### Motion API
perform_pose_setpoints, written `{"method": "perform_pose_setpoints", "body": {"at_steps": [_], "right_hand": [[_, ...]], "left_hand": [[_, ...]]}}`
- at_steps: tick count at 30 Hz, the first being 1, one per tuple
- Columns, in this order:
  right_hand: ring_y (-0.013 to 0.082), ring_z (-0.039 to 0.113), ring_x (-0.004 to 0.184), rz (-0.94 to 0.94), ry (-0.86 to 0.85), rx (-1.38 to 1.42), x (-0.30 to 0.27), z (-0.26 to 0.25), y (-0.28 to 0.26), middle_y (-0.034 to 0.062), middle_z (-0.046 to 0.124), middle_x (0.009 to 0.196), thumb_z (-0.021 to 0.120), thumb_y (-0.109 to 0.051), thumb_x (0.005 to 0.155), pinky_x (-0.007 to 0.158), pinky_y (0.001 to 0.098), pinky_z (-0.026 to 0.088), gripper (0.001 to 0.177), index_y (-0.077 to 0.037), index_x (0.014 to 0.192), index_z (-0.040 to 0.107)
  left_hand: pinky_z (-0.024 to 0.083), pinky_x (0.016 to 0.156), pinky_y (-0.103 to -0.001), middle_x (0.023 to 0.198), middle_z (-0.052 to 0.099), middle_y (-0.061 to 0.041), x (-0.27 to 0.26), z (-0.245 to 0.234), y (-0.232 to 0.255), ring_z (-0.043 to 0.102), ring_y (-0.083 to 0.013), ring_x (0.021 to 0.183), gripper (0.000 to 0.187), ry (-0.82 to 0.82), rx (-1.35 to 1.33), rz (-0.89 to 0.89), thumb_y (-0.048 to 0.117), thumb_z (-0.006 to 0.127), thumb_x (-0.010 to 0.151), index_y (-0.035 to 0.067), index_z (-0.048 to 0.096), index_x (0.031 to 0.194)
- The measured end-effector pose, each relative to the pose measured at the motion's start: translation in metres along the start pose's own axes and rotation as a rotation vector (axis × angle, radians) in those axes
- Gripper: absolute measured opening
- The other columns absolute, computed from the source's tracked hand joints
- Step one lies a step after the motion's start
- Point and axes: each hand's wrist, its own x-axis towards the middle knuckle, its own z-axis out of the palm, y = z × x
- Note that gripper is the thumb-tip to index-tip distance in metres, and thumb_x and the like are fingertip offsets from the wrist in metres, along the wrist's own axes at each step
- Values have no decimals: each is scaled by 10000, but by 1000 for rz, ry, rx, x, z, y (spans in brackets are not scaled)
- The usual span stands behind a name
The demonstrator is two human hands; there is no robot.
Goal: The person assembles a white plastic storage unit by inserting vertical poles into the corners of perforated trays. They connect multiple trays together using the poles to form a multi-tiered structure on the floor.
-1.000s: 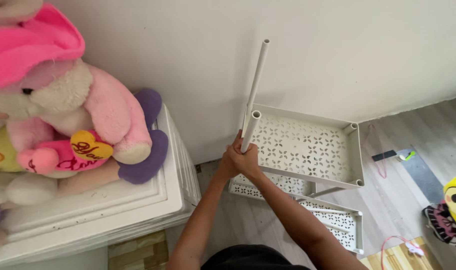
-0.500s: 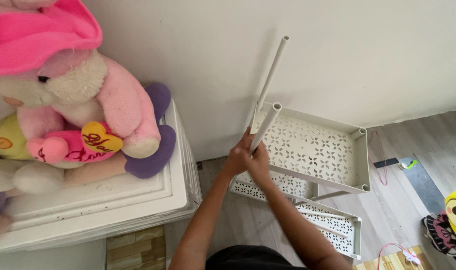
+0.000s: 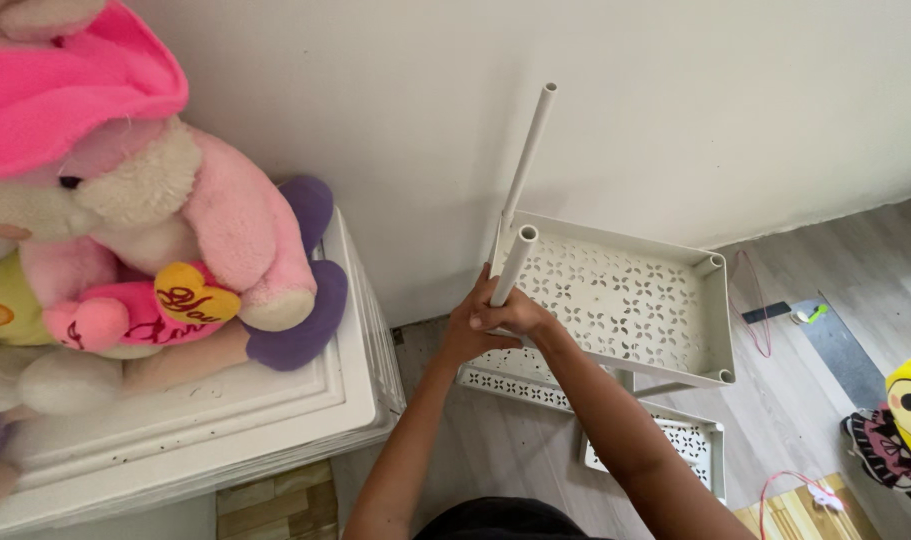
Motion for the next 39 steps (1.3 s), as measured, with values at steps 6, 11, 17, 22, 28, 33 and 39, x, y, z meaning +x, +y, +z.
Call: {"method": "perform_pose_setpoints", "body": {"at_steps": [6, 11, 17, 22, 28, 33, 39], "right_hand": [[105, 387, 468, -333, -416, 545, 41, -27, -45, -41, 420, 538, 659, -312, 996, 463, 258, 342, 434, -149, 632, 487], [194, 474, 657, -289, -48, 544, 39, -35, -105, 48, 498, 701, 510, -484, 1061, 670, 359, 460, 476, -80, 810, 519], [240, 570, 898, -214, 440, 513, -19, -9, -106, 79, 557, 893, 459, -407, 1065, 887, 428, 510, 380, -104, 836, 481], [190, 548, 778, -20, 745, 335, -105, -8, -102, 60, 567, 921, 422, -315, 1052, 605, 350, 433, 212, -119, 988, 470], [94, 533, 809, -168, 1097, 5, -284, -31, -81, 26, 564, 976, 464, -255, 1089, 660, 250, 484, 169, -88, 1108, 480], [93, 438, 481, 1, 1770, 417, -427, -54, 18, 17, 537, 689, 497, -336, 1059, 386, 248, 337, 215, -126, 1017, 497], [147, 388, 394, 699, 1697, 727, -498, -21, 170, 41, 517, 625, 636, -325, 959, 329, 299, 275, 225, -104, 967, 597]], "left_hand": [[488, 1164, -442, 1551, 544, -146, 0, -6, 1, 541, -292, 1436, 1195, -63, -82, -204, 476, 967, 528, 166, 432, 1551], [346, 1186, -466, 1632, 331, -151, 8, -15, 23, 322, -310, 1503, 1241, -85, -10, -176, 430, 973, 507, 129, 380, 1555], [430, 1049, -474, 1462, 469, -218, 5, -15, 85, 464, -365, 1328, 903, 290, 202, 43, 344, 905, 687, 34, 498, 1431], [565, 631, -357, 987, 738, -65, 9, 54, 139, 702, -188, 734, 224, 136, 228, 75, 197, 755, 969, 64, 744, 1148], [554, 719, -380, 1030, 683, -102, 9, 208, 167, 677, -254, 820, 304, -133, 128, 331, 118, 777, 915, 5, 690, 1184], [501, 916, -465, 1183, 652, -144, -31, 334, 105, 628, -342, 1055, 373, -589, 175, 461, 60, 697, 863, 21, 669, 1233], [459, 1038, -476, 1259, 604, -238, -116, 405, -28, 580, -407, 1195, 399, -954, 363, 297, -19, 574, 852, -37, 634, 1246]]}}
